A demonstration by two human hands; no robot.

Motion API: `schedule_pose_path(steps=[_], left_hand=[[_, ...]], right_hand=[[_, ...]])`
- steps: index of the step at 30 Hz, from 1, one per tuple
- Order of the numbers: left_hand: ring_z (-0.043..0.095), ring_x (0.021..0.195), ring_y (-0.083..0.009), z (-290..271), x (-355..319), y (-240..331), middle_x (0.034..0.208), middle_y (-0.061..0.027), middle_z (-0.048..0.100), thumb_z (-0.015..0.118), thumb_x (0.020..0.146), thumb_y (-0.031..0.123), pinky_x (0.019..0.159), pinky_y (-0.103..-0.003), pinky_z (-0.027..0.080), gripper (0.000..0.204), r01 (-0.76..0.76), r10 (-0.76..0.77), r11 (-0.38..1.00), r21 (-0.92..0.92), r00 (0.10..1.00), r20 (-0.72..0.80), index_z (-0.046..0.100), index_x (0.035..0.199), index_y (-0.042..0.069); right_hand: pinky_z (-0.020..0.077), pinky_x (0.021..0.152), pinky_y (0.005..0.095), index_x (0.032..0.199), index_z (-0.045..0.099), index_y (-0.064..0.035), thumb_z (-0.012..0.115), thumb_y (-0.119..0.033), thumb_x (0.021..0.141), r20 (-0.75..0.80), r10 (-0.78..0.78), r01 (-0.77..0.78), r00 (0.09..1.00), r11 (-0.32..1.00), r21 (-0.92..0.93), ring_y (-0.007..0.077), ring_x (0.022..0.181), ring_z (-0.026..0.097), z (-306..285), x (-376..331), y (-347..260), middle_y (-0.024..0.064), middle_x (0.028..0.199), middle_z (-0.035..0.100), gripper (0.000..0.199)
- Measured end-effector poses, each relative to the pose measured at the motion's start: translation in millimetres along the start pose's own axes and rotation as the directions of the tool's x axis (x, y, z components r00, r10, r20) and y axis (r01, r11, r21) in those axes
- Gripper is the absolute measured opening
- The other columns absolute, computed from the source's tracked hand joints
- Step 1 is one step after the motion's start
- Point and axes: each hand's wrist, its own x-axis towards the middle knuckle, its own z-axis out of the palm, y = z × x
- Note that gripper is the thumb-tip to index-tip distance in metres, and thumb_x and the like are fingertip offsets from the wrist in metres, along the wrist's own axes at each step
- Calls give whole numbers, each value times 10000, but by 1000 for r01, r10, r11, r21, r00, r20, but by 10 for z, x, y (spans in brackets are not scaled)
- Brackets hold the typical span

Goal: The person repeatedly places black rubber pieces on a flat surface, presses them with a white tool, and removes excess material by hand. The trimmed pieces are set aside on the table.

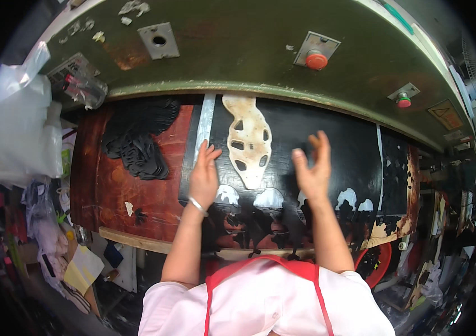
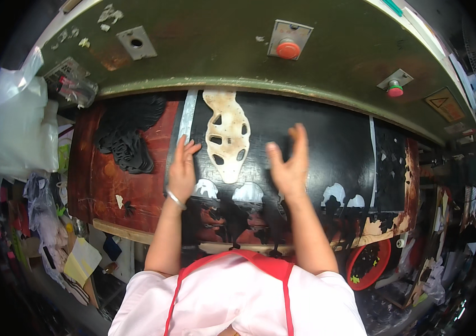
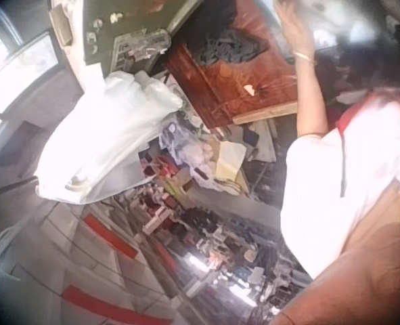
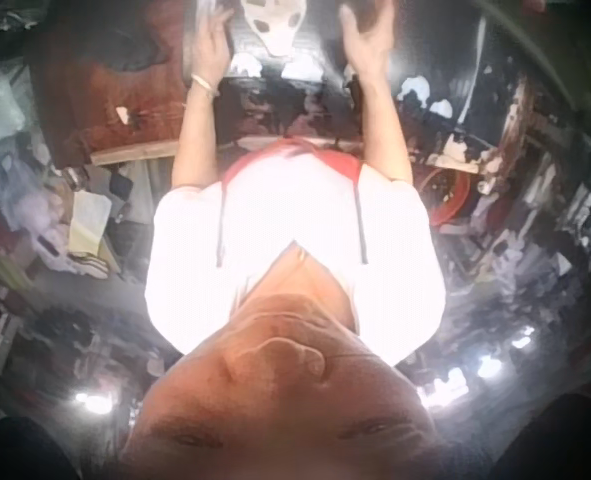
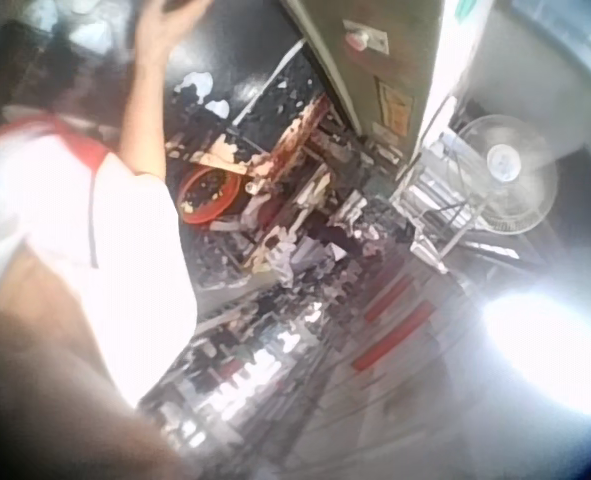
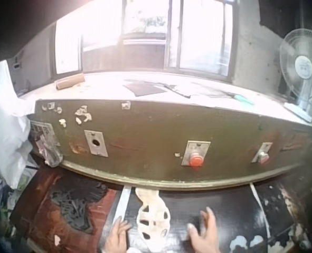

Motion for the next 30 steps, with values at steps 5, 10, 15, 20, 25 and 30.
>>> schedule_pose_path(steps=[5,10,15,20,25,30], left_hand=[[607,822,-104,-356,45,-173,941,-65,699,486,1008,120,784,-250,477,299,134,-150,987,-89,966,-210,555,1277,10],[622,682,-179,-404,-30,-200,713,-110,640,519,1001,238,661,-315,492,273,446,-428,885,134,892,-142,636,1055,-3],[603,694,-446,75,302,-352,727,-249,620,554,958,317,625,-523,464,302,170,-120,776,608,985,-121,635,975,27],[585,639,-444,114,554,-390,665,-231,602,563,954,322,577,-529,442,294,143,-57,781,608,986,-160,595,866,44],[579,616,-430,69,449,-292,624,-206,575,561,962,303,557,-509,423,292,175,-81,859,482,974,-209,564,809,55],[560,649,-453,85,302,-394,653,-234,567,548,971,275,572,-514,422,308,213,-104,837,504,966,-236,535,784,32]], right_hand=[[396,1038,393,1498,217,-28,605,-294,956,-330,81,-69,940,996,49,284,1225,507,-968,936,440,237,1352,488,717],[223,1144,445,1477,89,105,521,-413,972,-577,-192,-24,794,938,-346,398,1396,256,-1438,2017,455,330,1490,226,843],[58,1182,481,1449,-32,161,512,-471,951,-621,-247,-17,744,922,-387,452,1447,47,-1241,2223,498,376,1522,25,971],[64,1182,478,1461,-34,140,512,-452,961,-541,-293,26,789,895,-446,441,1450,51,-1351,2075,757,347,1537,15,948],[300,1098,405,1477,168,74,557,-399,964,-523,52,-292,851,874,-388,341,1330,397,-1764,1406,1216,279,1424,370,799],[477,912,386,1251,575,56,551,-310,968,-386,310,-467,869,773,-429,376,1080,631,-1909,521,1948,245,1126,663,463]])
